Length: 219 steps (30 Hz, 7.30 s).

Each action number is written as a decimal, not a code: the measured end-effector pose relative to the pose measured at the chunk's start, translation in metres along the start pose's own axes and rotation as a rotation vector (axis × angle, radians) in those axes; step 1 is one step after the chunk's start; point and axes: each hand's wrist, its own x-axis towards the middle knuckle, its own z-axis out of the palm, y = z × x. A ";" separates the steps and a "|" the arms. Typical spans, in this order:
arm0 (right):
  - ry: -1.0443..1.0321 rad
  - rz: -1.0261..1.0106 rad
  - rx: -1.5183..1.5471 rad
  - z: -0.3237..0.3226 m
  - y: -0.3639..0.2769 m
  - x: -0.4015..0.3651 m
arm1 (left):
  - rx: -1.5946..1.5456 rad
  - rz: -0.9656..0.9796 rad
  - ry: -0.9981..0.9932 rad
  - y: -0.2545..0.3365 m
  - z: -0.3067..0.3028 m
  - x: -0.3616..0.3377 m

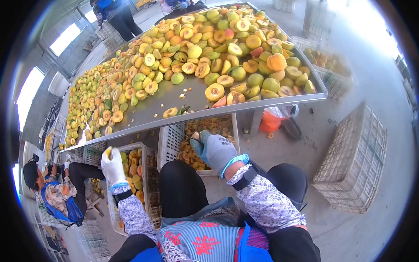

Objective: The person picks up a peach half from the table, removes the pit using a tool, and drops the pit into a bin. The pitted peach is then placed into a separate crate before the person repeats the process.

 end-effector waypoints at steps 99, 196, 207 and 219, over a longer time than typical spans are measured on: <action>-0.333 0.293 0.698 0.001 -0.015 -0.010 | -1.386 -0.104 -0.947 0.219 0.062 -0.058; 0.000 -0.027 0.229 -0.010 -0.007 0.012 | -1.648 -0.395 -0.744 0.236 0.067 -0.061; -0.059 0.015 0.861 0.037 0.002 0.001 | -1.466 -0.261 -0.850 0.231 0.067 -0.057; -0.066 -0.062 0.720 0.020 -0.023 0.004 | -1.388 -0.232 -0.831 0.226 0.063 -0.056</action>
